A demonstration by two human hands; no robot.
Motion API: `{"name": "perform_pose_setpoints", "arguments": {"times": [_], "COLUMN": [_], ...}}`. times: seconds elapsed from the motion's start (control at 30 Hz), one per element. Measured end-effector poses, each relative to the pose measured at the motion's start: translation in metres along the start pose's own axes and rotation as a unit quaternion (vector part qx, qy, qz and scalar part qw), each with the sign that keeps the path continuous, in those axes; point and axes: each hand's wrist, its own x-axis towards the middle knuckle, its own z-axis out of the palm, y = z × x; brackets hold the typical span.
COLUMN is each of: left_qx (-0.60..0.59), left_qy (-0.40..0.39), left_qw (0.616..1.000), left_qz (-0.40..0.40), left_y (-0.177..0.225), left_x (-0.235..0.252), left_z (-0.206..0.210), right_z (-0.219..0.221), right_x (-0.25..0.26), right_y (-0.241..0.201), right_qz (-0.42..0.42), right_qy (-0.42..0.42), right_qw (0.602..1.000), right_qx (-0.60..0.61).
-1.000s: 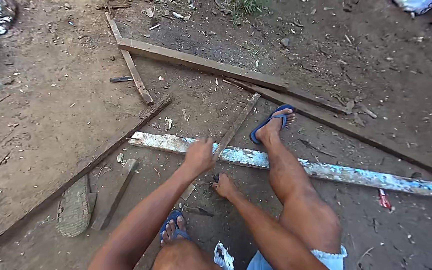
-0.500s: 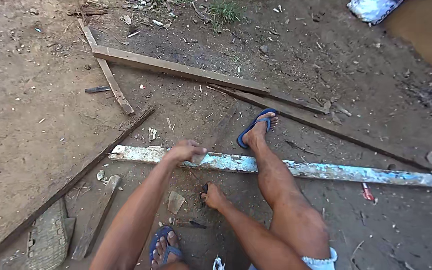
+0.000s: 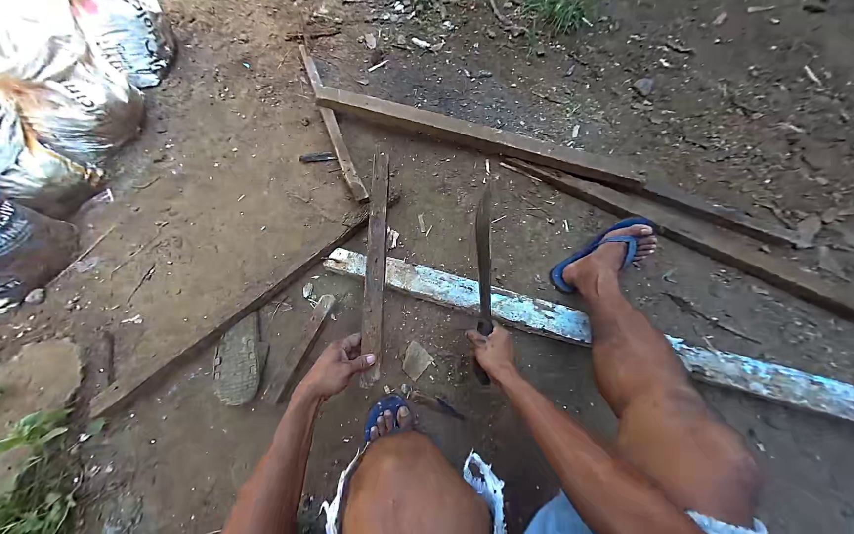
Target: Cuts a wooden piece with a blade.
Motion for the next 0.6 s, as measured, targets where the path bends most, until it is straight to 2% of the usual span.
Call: {"name": "perform_pose_setpoints", "arguments": {"times": [0.13,0.2,0.27,0.33,0.43,0.53,0.6], "left_qx": [0.071,0.091,0.095,0.142,0.265,0.335,0.348], "left_qy": [-0.041,-0.052,-0.02,0.075,0.209,0.248,0.238], "left_qw": [0.994,0.99,0.99,0.98,0.922,0.883,0.88], "left_qz": [-0.073,-0.09,-0.103,-0.119,-0.188,-0.216,-0.218], "left_y": [-0.044,-0.048,-0.043,-0.038,-0.033,-0.032,-0.033], "left_x": [0.026,0.037,0.041,0.048,0.062,0.07,0.072], "left_z": [-0.009,-0.023,-0.02,-0.006,0.031,0.054,0.05], "right_z": [-0.018,-0.018,-0.016,-0.007,0.01,0.016,0.014], "right_x": [0.002,0.003,0.0,0.004,0.009,0.008,0.003], "right_y": [-0.044,-0.063,-0.068,-0.064,-0.049,-0.046,-0.058], "right_qz": [-0.129,-0.188,-0.211,-0.219,-0.172,-0.13,-0.137], "right_qy": [0.019,0.021,0.011,-0.002,-0.034,-0.058,-0.064], "right_qw": [0.987,0.975,0.966,0.96,0.955,0.956,0.959], "right_qx": [-0.095,-0.119,-0.146,-0.175,-0.239,-0.257,-0.239]}}
